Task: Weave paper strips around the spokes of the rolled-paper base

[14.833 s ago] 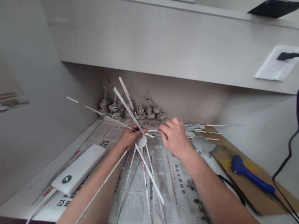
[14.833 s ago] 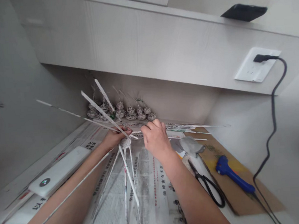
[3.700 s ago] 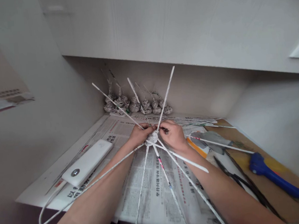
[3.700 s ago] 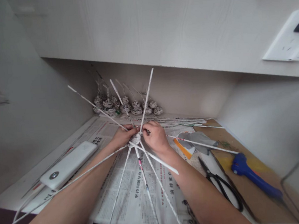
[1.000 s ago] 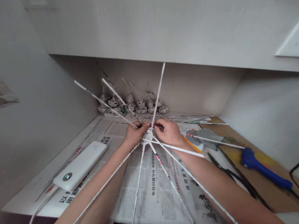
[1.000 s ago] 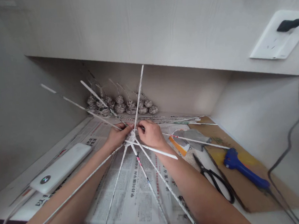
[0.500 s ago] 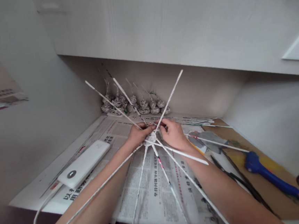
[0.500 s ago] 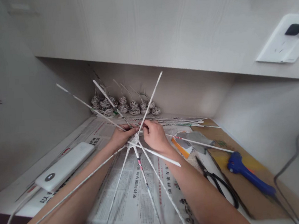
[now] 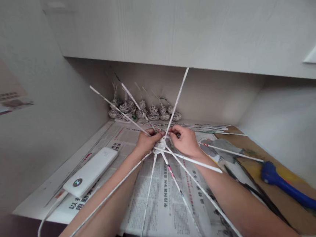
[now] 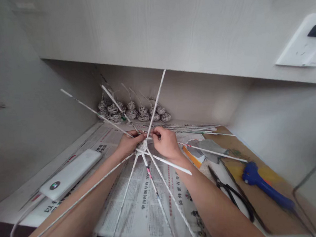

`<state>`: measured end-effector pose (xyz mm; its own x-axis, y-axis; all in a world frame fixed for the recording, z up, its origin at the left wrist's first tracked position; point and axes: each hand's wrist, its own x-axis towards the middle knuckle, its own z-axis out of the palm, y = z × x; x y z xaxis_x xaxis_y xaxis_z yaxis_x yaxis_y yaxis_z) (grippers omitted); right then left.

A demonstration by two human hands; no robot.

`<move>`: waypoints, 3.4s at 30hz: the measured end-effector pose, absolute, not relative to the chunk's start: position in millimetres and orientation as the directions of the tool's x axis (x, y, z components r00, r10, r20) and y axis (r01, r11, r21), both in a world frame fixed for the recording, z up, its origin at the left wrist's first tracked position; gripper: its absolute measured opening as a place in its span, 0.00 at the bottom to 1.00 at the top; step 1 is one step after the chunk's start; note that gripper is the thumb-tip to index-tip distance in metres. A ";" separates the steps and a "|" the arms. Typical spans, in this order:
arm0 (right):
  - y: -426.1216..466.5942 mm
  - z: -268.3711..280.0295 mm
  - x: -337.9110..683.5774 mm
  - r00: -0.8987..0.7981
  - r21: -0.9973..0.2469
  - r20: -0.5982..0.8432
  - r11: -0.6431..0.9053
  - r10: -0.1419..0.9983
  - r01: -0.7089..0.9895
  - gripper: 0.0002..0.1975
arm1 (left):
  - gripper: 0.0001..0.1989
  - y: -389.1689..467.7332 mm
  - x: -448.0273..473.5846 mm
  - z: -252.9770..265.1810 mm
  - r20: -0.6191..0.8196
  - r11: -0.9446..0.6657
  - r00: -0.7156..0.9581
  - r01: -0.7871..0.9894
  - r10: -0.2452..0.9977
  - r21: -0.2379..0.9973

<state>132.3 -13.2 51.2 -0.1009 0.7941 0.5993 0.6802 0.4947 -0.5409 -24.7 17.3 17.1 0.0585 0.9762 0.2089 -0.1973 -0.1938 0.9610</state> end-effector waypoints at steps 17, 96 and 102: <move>-11.4 50.2 130.0 -0.126 -0.512 0.605 0.505 0.786 0.695 0.11 | 0.15 19.0 -27.1 15.4 0.222 -0.211 0.071 -0.143 0.972 0.967; -15.6 47.0 130.8 -0.293 -0.130 0.551 0.427 0.781 0.895 0.07 | 0.16 18.3 -31.5 15.8 0.282 -0.278 0.104 -0.058 0.954 0.959; -15.4 47.0 131.2 -0.314 -0.131 0.544 0.449 0.778 0.884 0.07 | 0.14 18.3 -31.5 18.0 0.300 -0.295 0.124 -0.056 0.946 0.954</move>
